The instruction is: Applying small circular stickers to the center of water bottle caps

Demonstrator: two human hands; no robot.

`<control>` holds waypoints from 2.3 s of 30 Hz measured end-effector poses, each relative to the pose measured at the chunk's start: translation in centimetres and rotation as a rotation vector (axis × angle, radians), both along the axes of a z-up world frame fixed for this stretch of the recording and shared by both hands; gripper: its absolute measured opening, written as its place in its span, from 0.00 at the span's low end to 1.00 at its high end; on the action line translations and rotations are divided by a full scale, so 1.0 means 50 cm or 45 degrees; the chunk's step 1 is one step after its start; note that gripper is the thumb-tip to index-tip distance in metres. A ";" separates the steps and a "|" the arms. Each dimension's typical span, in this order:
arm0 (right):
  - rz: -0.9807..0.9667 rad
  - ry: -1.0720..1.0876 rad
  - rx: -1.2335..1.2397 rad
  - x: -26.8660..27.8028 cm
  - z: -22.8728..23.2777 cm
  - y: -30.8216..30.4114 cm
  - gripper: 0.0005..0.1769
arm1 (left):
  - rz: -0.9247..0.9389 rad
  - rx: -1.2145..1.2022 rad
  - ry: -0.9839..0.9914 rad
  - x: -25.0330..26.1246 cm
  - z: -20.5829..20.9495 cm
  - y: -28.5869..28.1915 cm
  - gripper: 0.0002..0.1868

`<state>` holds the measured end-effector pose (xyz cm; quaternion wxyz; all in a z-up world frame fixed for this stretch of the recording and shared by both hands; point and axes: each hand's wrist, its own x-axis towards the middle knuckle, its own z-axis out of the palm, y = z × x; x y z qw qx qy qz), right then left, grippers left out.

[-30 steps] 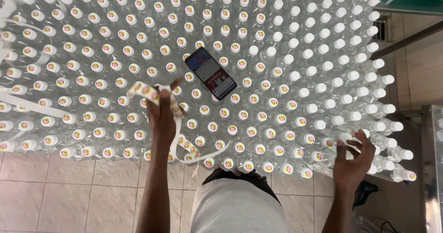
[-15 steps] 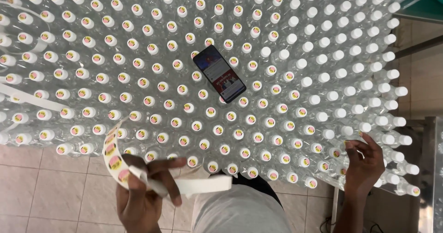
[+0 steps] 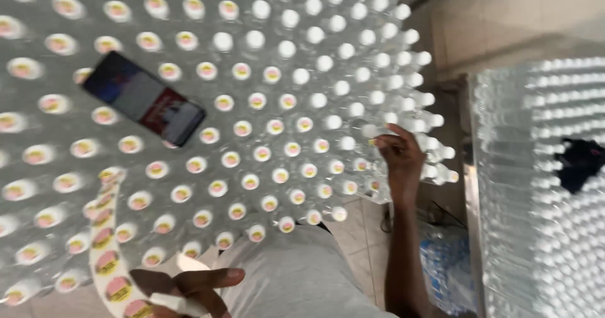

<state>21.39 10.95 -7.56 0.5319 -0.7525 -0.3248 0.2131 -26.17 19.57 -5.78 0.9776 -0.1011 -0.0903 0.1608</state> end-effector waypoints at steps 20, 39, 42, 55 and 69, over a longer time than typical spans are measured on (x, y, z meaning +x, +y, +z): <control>0.319 -0.426 -0.122 -0.073 0.024 0.038 0.24 | 0.653 0.869 0.778 0.120 0.146 -0.057 0.15; 0.325 -0.103 -0.228 -0.062 0.044 0.110 0.06 | 0.872 1.045 1.629 0.172 0.213 -0.103 0.19; 0.382 -0.049 -0.313 -0.061 0.032 0.137 0.09 | 0.915 1.118 1.793 0.194 0.262 -0.093 0.21; 0.485 -0.789 -0.136 -0.054 -0.029 0.142 0.04 | 0.928 1.024 1.710 0.185 0.223 -0.108 0.16; 0.631 -0.136 0.034 -0.112 0.141 0.159 0.15 | 0.764 1.072 1.997 0.338 0.195 0.015 0.17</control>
